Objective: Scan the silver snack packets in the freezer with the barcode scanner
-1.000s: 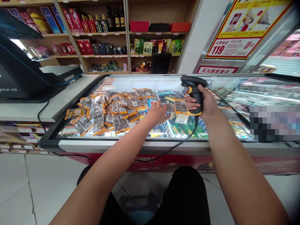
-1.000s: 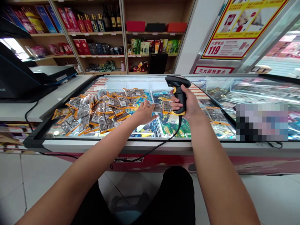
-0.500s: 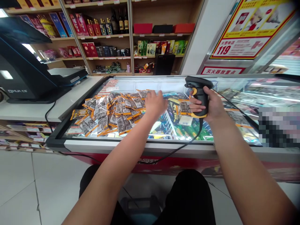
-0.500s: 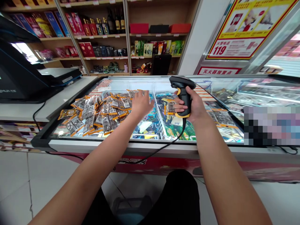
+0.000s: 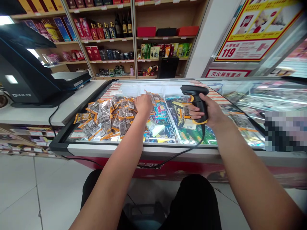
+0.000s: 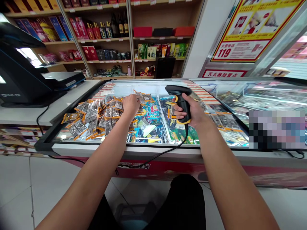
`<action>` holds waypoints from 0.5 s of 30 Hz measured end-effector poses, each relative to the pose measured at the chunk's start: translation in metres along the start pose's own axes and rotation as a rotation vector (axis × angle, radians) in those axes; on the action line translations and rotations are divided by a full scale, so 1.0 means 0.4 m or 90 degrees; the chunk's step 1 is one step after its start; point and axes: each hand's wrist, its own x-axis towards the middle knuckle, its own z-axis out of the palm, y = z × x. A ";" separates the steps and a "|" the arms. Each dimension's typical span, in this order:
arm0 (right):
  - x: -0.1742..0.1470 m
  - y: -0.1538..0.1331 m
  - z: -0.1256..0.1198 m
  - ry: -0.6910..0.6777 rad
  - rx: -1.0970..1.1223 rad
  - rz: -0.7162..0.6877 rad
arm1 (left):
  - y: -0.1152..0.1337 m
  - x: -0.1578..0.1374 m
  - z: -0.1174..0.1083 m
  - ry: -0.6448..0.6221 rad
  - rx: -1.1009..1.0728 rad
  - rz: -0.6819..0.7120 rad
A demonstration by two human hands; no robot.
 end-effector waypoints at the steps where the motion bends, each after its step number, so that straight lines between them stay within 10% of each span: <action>1: -0.001 0.004 0.003 0.000 -0.012 0.014 | -0.002 0.004 0.001 0.014 -0.078 0.008; 6: 0.004 0.025 0.008 -0.024 -0.089 0.078 | 0.004 0.015 0.015 0.083 -0.362 0.021; 15: 0.011 0.029 0.013 -0.010 -0.062 0.060 | 0.020 0.011 0.022 0.087 -0.368 0.048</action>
